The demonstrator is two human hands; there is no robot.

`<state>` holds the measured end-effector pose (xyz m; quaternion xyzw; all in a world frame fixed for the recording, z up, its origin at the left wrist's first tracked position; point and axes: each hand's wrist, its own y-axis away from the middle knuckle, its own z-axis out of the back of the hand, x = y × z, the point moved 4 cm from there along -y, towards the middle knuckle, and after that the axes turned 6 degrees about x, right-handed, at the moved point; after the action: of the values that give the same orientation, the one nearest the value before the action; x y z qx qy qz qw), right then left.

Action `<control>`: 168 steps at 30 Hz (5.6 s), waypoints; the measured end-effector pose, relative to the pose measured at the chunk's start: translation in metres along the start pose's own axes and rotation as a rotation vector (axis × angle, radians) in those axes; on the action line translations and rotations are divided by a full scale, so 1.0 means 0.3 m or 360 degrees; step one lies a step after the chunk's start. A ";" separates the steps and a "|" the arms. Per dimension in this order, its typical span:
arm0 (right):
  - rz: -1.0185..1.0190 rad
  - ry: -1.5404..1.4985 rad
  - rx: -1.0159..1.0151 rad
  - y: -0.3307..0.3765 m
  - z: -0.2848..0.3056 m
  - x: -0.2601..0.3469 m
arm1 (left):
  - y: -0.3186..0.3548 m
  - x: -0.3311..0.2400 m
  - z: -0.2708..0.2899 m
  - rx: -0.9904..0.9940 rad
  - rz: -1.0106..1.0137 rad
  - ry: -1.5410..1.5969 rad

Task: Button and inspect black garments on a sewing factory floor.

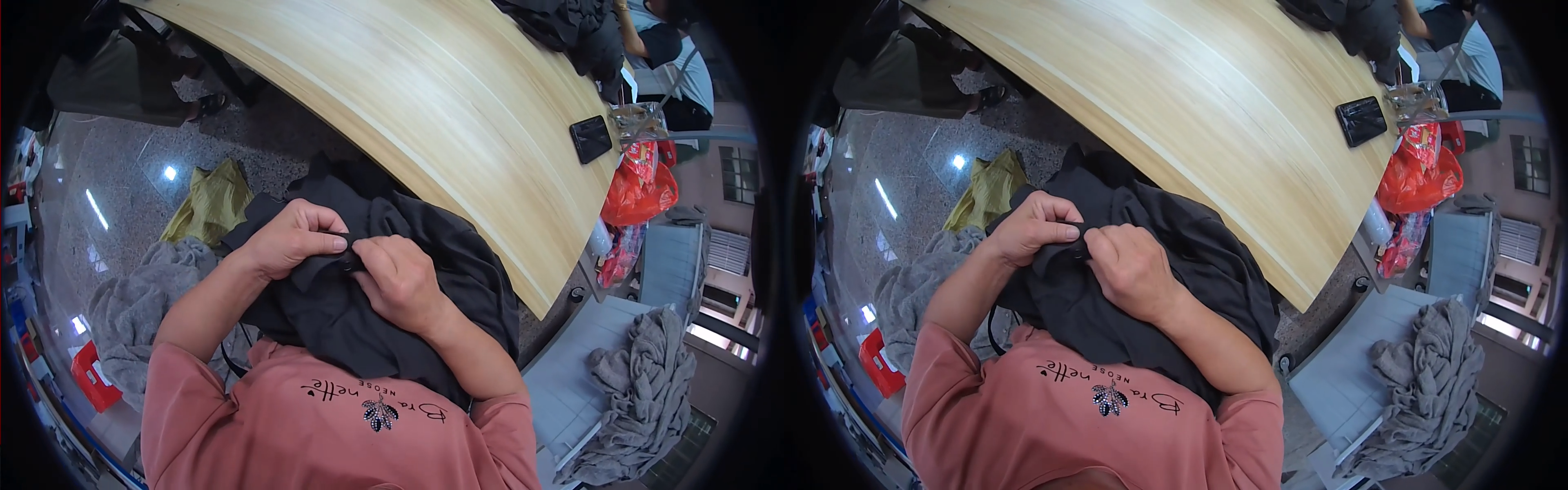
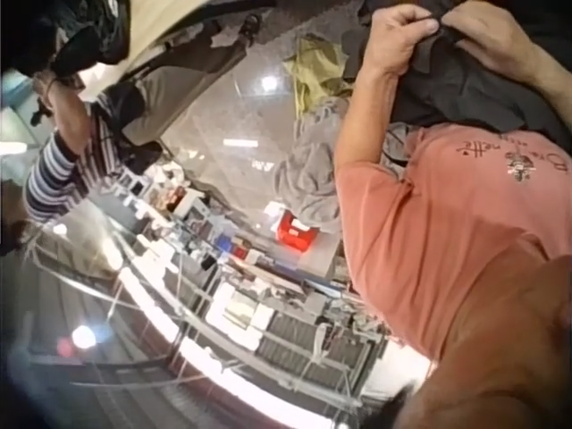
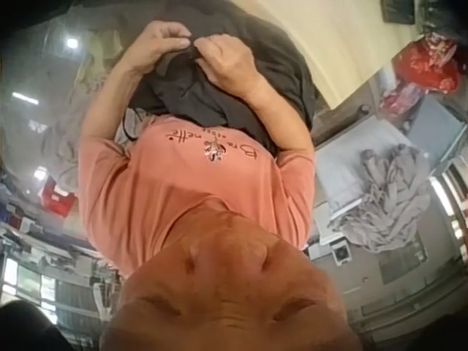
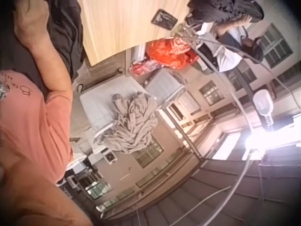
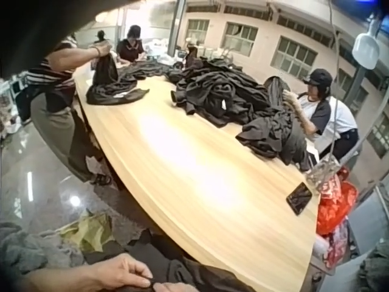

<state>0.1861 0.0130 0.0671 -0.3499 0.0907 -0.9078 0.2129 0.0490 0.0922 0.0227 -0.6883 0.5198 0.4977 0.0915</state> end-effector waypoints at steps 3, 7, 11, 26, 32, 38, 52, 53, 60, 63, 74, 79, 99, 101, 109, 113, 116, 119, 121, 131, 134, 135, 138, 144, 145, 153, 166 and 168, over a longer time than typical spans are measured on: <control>0.0287 -0.0062 -0.0200 0.014 -0.005 0.031 | 0.020 0.008 0.017 0.0064 0.0072 -0.0048; 0.0191 -0.0079 -0.0331 0.002 -0.007 0.025 | 0.005 0.018 0.014 0.0078 0.0078 0.0032; 0.0134 -0.0056 -0.0085 -0.018 0.021 0.011 | -0.029 0.014 -0.015 0.0026 0.0132 0.0134; 0.0384 0.0202 -0.0200 0.040 0.003 0.039 | -0.006 -0.033 -0.086 -0.0150 -0.0546 -0.1709; 0.0326 0.0232 -0.0169 0.033 0.016 0.031 | -0.029 -0.049 -0.078 0.0036 -0.0620 -0.1684; 0.0416 0.0225 -0.0164 0.040 0.011 0.047 | -0.007 -0.019 -0.037 0.0205 -0.0114 -0.1091; 0.0344 0.0246 -0.0245 0.038 0.006 0.053 | -0.013 0.049 -0.006 0.0274 0.0064 -0.0059; 0.0353 0.0269 -0.0211 0.037 0.003 0.050 | -0.016 0.044 -0.013 0.0292 0.0030 -0.0053; 0.0348 0.0235 -0.0095 0.041 0.003 0.027 | -0.022 0.020 -0.033 0.0285 -0.0044 -0.0128; 0.0260 0.0087 -0.0166 0.057 0.016 0.050 | 0.000 0.014 -0.058 0.0293 -0.0151 -0.0159; -0.0266 -0.0305 -0.0005 0.059 -0.052 -0.013 | 0.047 0.069 -0.063 -0.0367 -0.0519 -0.0977; -0.0611 -0.0675 0.0004 0.047 -0.002 -0.074 | 0.014 -0.008 -0.136 -0.0416 -0.0872 -0.1383; -0.0530 -0.0014 -0.0111 0.025 -0.036 -0.069 | 0.031 0.014 -0.144 -0.0707 -0.1256 -0.1765; -0.0387 0.0088 -0.0264 0.031 -0.019 -0.057 | 0.033 -0.001 -0.157 -0.0687 -0.1291 -0.1732; 0.0036 -0.0066 -0.0647 0.116 0.209 0.096 | 0.059 -0.039 -0.268 -0.0191 -0.1118 -0.1952; 0.0177 -0.0727 0.0170 0.278 0.223 0.299 | 0.027 -0.169 -0.438 -0.0128 -0.1536 -0.1702; -0.0340 -0.0723 0.0503 0.370 0.139 0.313 | 0.011 -0.173 -0.793 0.0740 -0.1838 -0.1205; -0.1075 0.0908 -0.0994 0.556 0.297 0.248 | 0.198 -0.052 -1.068 0.1217 -0.2173 -0.1070; -0.1482 0.1131 -0.1455 0.759 0.337 0.268 | 0.255 0.013 -1.143 0.1408 -0.2184 -0.0804; -0.3955 0.0725 0.0975 1.907 -0.394 0.557 | 0.324 0.388 -1.238 0.2481 -0.1420 -0.0855; -0.4129 0.0240 0.0844 2.062 -0.534 0.683 | 0.268 0.471 -1.290 0.2468 -0.1077 -0.1224; -0.4059 0.0150 0.0772 2.051 -0.525 0.693 | 0.239 0.512 -1.294 0.2406 -0.1059 -0.1285; -0.3800 -0.0100 0.0583 1.971 -0.474 0.676 | 0.123 0.612 -1.261 0.2148 -0.0853 -0.1719; -0.3091 -0.0536 0.0261 1.556 -0.414 0.348 | 0.047 0.400 -1.132 0.1937 -0.0964 -0.1796; -0.2920 -0.0591 0.0232 1.503 -0.384 0.304 | 0.041 0.340 -1.092 0.1860 -0.0961 -0.1774; -0.2267 0.0637 -0.0173 0.989 0.306 0.168 | -0.103 -0.096 -0.399 -0.0036 -0.1145 -0.2040; -0.0490 -0.0359 -0.0227 0.317 0.315 0.113 | 0.289 0.084 -0.126 -0.0217 -0.1380 -0.2053; 0.0038 -0.1074 0.0289 0.337 0.354 0.178 | 0.309 0.092 -0.120 -0.0227 -0.1330 -0.1991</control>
<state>0.2548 -0.1029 0.1455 -0.6089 -0.0619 -0.7427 0.2717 -0.0055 0.0107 0.0551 -0.4214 0.0331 0.7519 0.5059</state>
